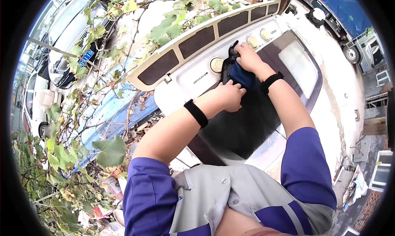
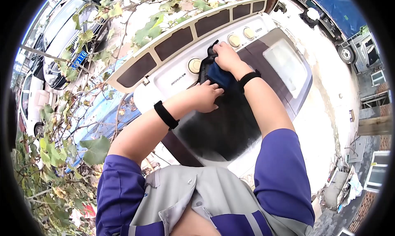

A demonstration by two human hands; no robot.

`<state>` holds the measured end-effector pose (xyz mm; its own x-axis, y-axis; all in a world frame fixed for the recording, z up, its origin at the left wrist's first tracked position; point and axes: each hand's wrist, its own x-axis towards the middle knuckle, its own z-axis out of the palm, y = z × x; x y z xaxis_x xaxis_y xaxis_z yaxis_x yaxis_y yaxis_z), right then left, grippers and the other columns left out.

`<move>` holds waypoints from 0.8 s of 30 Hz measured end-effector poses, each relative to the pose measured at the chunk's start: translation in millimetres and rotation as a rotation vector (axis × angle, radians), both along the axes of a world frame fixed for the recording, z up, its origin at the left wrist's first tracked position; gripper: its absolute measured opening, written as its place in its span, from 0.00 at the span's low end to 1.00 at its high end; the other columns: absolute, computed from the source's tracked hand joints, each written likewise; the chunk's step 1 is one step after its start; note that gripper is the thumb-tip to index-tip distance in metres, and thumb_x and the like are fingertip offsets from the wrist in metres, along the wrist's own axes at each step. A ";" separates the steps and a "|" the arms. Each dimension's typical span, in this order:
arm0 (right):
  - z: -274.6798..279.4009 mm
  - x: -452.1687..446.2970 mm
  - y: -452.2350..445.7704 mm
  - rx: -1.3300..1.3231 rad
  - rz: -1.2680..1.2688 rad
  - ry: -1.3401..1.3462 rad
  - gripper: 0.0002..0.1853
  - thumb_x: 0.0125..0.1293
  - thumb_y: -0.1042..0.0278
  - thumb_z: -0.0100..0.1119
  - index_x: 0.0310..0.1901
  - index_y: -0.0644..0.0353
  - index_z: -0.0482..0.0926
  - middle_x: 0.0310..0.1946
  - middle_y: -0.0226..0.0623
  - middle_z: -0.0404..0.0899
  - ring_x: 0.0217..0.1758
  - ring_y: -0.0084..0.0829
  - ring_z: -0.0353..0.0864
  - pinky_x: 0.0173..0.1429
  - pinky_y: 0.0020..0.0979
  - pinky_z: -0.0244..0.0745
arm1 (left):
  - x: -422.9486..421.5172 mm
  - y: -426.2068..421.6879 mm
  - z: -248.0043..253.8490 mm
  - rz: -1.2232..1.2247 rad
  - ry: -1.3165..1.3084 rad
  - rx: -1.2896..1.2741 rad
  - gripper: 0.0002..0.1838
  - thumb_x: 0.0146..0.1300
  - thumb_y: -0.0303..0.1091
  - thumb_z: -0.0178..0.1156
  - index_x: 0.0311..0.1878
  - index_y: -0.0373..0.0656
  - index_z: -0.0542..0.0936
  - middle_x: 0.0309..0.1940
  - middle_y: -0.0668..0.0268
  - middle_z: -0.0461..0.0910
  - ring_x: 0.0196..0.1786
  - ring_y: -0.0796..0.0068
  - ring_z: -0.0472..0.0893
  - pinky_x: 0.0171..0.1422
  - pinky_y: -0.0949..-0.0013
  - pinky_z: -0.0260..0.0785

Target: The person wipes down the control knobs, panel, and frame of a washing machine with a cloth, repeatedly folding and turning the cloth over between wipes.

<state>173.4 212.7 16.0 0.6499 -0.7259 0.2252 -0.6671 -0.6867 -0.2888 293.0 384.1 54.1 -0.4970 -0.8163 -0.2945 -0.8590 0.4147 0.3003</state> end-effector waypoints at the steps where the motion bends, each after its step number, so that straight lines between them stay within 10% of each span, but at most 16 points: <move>1: 0.7 -3.3 2.0 0.012 0.038 0.016 0.14 0.54 0.74 0.61 0.44 0.58 0.78 0.44 0.47 0.75 0.52 0.50 0.75 0.57 0.43 0.73 | 1.8 5.8 2.9 -0.015 0.004 -0.007 0.34 0.60 0.42 0.65 0.68 0.43 0.67 0.62 0.59 0.71 0.66 0.54 0.68 0.65 0.48 0.69; 9: 7.4 -6.3 46.0 0.138 0.007 0.074 0.15 0.59 0.68 0.55 0.49 0.54 0.80 0.50 0.41 0.75 0.58 0.46 0.72 0.63 0.49 0.68 | 12.0 63.1 -5.5 0.000 -0.009 -0.166 0.34 0.59 0.40 0.66 0.65 0.35 0.68 0.57 0.53 0.71 0.66 0.49 0.67 0.65 0.52 0.68; 14: 20.8 -13.5 71.6 0.365 0.135 -0.381 0.16 0.55 0.77 0.49 0.47 0.66 0.73 0.45 0.47 0.72 0.55 0.48 0.71 0.63 0.38 0.66 | 26.5 85.0 0.2 0.076 0.107 -0.200 0.23 0.56 0.37 0.68 0.48 0.33 0.72 0.53 0.47 0.71 0.55 0.46 0.75 0.58 0.57 0.73; 19: 19.0 -9.5 52.5 -0.206 -0.058 -0.282 0.19 0.57 0.78 0.52 0.53 0.61 0.74 0.53 0.47 0.72 0.59 0.49 0.71 0.63 0.41 0.69 | 5.3 28.5 15.2 0.359 0.176 -0.239 0.37 0.59 0.48 0.66 0.61 0.27 0.67 0.54 0.43 0.71 0.54 0.41 0.76 0.60 0.54 0.71; 24: -2.3 -10.0 65.5 0.047 -0.140 0.133 0.34 0.68 0.42 0.51 0.63 0.66 0.72 0.68 0.56 0.63 0.73 0.49 0.61 0.76 0.45 0.55 | -4.2 14.9 11.5 0.270 -0.102 -0.174 0.41 0.61 0.56 0.62 0.64 0.27 0.69 0.56 0.45 0.73 0.57 0.45 0.75 0.62 0.59 0.69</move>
